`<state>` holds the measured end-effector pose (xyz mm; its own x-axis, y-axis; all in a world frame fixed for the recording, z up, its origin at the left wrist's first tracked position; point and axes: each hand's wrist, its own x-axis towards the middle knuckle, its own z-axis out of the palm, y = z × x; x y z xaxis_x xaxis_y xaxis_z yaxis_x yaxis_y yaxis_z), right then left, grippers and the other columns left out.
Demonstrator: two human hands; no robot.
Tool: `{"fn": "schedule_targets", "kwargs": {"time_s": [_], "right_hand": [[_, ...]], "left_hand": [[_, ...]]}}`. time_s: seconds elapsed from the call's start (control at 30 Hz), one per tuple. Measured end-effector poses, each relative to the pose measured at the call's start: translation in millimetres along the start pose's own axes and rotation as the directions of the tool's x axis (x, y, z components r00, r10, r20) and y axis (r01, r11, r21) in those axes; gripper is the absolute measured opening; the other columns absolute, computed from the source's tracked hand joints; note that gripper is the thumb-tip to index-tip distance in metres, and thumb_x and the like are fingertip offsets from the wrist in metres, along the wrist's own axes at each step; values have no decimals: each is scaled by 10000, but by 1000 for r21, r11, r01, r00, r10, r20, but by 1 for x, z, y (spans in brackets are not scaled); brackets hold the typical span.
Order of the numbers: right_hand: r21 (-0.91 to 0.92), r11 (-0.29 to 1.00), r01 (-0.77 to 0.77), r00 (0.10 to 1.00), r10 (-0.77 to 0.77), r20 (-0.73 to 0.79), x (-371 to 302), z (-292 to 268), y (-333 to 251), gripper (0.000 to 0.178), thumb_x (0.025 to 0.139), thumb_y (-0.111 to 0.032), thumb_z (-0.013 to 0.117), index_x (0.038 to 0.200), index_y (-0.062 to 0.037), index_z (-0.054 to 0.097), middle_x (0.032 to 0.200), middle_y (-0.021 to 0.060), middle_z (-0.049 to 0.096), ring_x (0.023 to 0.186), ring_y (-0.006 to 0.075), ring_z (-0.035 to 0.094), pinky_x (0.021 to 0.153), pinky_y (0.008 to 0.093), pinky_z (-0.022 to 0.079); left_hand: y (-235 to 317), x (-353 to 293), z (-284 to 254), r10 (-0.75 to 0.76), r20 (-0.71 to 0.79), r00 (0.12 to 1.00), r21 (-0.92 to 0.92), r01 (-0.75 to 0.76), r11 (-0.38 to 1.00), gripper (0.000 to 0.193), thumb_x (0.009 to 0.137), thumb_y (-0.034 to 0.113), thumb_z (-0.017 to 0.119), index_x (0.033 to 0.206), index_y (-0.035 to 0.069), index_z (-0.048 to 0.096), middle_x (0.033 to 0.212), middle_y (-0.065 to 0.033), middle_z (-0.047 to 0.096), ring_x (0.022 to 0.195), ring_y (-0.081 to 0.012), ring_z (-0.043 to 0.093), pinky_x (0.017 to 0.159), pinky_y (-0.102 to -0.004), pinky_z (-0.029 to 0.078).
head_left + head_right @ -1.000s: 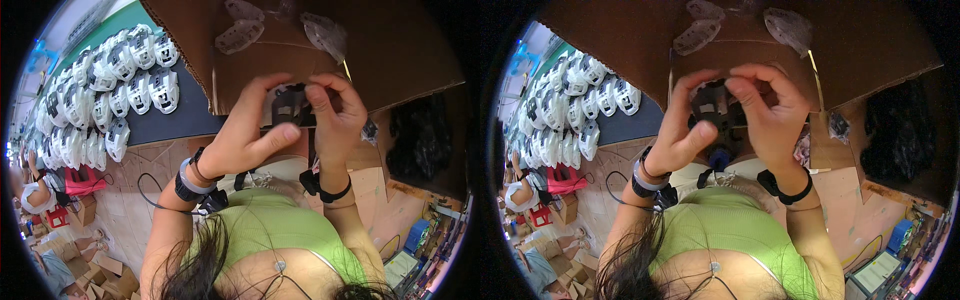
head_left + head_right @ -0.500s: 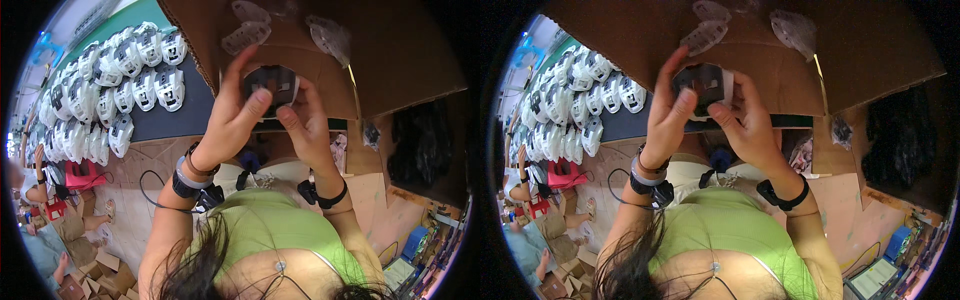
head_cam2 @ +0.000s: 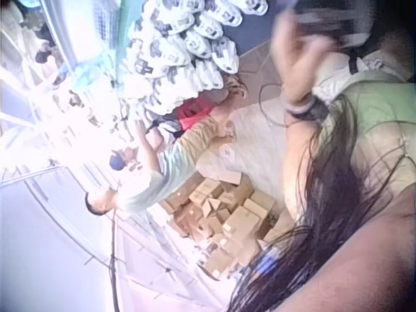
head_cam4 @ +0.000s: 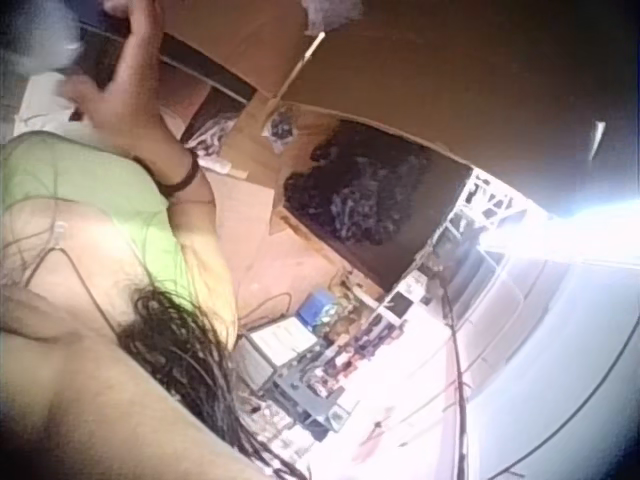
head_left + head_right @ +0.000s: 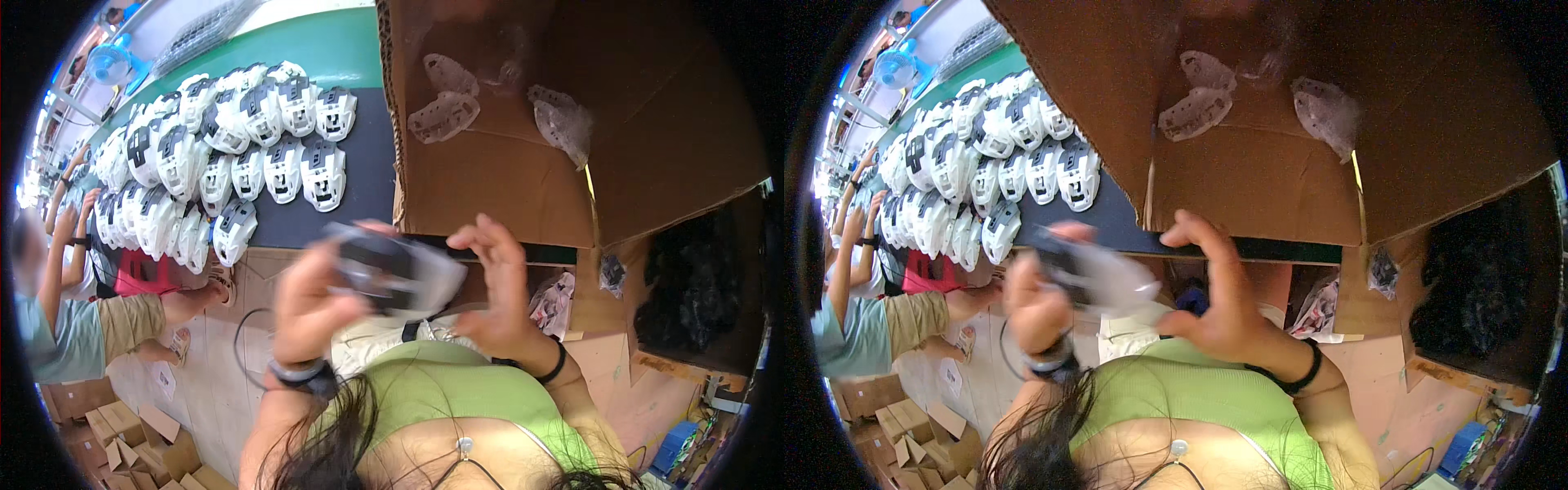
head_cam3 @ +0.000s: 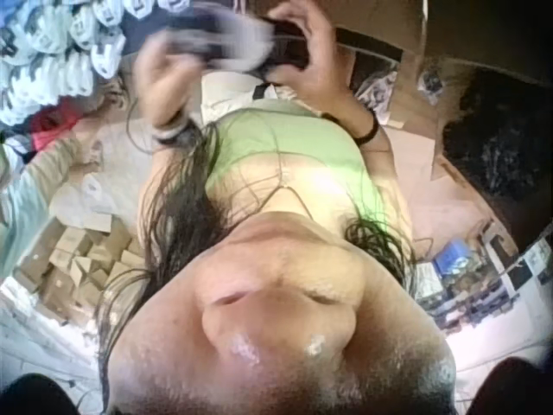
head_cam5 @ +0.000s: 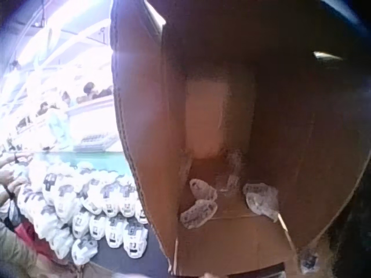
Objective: Assembling computer mouse components by placing internals into outer shells.
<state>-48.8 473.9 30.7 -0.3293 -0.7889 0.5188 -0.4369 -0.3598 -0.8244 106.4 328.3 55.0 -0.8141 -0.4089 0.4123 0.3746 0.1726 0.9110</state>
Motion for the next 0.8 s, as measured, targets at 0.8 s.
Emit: {"fn": "schedule_targets", "kwargs": {"time_s": [0.8], "right_hand": [[-560,356,-748,596,-11,-803,-102,-221,-25,175,806,-105,518,932,-9,592,891,158,607,800,220,608,700,281,454]], "left_hand": [[-16,78,-42,863,-214,457,829,-382,408,241,854,230,455,804,32,583,739,-118,555,726,-237,525,612,-340,443]]}}
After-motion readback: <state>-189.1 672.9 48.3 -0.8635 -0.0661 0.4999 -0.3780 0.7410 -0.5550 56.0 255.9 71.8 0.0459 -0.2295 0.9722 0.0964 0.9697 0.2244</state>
